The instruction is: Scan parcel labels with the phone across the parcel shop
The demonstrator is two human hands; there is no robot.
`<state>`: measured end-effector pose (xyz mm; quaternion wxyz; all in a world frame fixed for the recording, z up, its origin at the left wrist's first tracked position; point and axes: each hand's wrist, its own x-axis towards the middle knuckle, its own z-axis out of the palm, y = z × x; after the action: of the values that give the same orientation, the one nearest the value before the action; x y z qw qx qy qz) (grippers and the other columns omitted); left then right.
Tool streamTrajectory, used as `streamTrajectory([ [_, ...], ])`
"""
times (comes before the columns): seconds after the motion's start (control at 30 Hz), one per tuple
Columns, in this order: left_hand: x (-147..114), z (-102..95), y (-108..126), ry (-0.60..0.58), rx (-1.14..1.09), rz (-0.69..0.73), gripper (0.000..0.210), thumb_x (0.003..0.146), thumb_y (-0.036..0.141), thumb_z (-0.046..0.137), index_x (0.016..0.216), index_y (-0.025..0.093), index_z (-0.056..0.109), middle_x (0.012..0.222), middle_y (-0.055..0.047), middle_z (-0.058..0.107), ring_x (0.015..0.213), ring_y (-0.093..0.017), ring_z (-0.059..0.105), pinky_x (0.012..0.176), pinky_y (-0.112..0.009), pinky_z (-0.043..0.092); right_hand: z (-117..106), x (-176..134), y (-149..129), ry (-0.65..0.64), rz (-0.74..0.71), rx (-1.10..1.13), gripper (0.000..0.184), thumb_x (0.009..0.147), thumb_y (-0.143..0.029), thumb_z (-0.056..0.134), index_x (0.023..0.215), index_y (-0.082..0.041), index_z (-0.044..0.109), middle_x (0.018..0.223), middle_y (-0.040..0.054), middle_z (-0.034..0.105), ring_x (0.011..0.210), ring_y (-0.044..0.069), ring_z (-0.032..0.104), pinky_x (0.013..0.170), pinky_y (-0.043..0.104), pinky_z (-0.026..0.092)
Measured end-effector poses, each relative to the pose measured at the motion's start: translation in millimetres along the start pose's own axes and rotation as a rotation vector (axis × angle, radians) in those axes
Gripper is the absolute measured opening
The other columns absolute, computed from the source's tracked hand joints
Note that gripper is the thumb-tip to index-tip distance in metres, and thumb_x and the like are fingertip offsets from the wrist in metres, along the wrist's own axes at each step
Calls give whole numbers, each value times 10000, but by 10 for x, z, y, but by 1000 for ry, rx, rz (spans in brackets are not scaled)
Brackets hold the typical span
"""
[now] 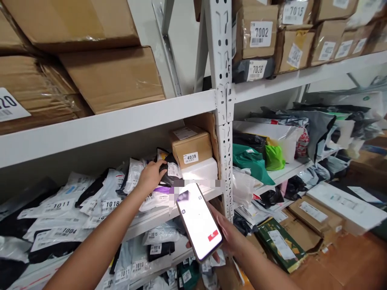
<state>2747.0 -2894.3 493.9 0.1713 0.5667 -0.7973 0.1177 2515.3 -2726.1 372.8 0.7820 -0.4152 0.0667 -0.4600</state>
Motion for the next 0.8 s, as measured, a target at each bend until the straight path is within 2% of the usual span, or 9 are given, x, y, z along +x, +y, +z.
streamTrajectory([
  [0.13, -16, -46, 75, -42, 213, -7, 352, 957, 363, 407, 1234, 290, 612, 1001, -86, 621, 890, -256, 620, 757, -329, 464, 26, 286, -348, -94, 101, -133, 789, 832, -752, 427, 1469, -320, 253, 1156, 161, 677, 835, 292, 740, 332, 136, 402],
  [0.27, -16, -66, 55, -101, 95, -20, 347, 962, 349, 388, 1218, 316, 621, 1051, -46, 661, 930, -215, 624, 781, -281, 457, 26, 444, -533, -149, 133, -215, 762, 832, -768, 396, 1440, -322, 282, 1108, 146, 694, 856, 306, 740, 334, 128, 391],
  [0.47, -29, -74, 35, -155, 28, -72, 379, 966, 363, 360, 1252, 318, 604, 1160, -56, 645, 994, -239, 628, 833, -318, 448, -16, 479, -587, -161, 134, -216, 672, 889, -721, 327, 1425, -317, 316, 1135, 145, 682, 788, 270, 737, 346, 139, 375],
  [0.63, -30, -70, 47, -156, 11, -78, 385, 969, 367, 348, 1258, 311, 596, 1193, -53, 638, 1041, -244, 617, 871, -327, 440, -72, 501, -607, -147, 163, -224, 749, 855, -770, 313, 1447, -311, 293, 1139, 154, 689, 804, 283, 741, 358, 174, 431],
  [0.8, -42, -74, 55, -151, 28, -75, 385, 968, 379, 350, 1256, 312, 597, 1164, -55, 642, 1019, -248, 618, 838, -331, 445, -119, 516, -632, -149, 155, -243, 761, 861, -770, 280, 1457, -296, 282, 1074, 154, 715, 764, 276, 742, 351, 189, 444],
])
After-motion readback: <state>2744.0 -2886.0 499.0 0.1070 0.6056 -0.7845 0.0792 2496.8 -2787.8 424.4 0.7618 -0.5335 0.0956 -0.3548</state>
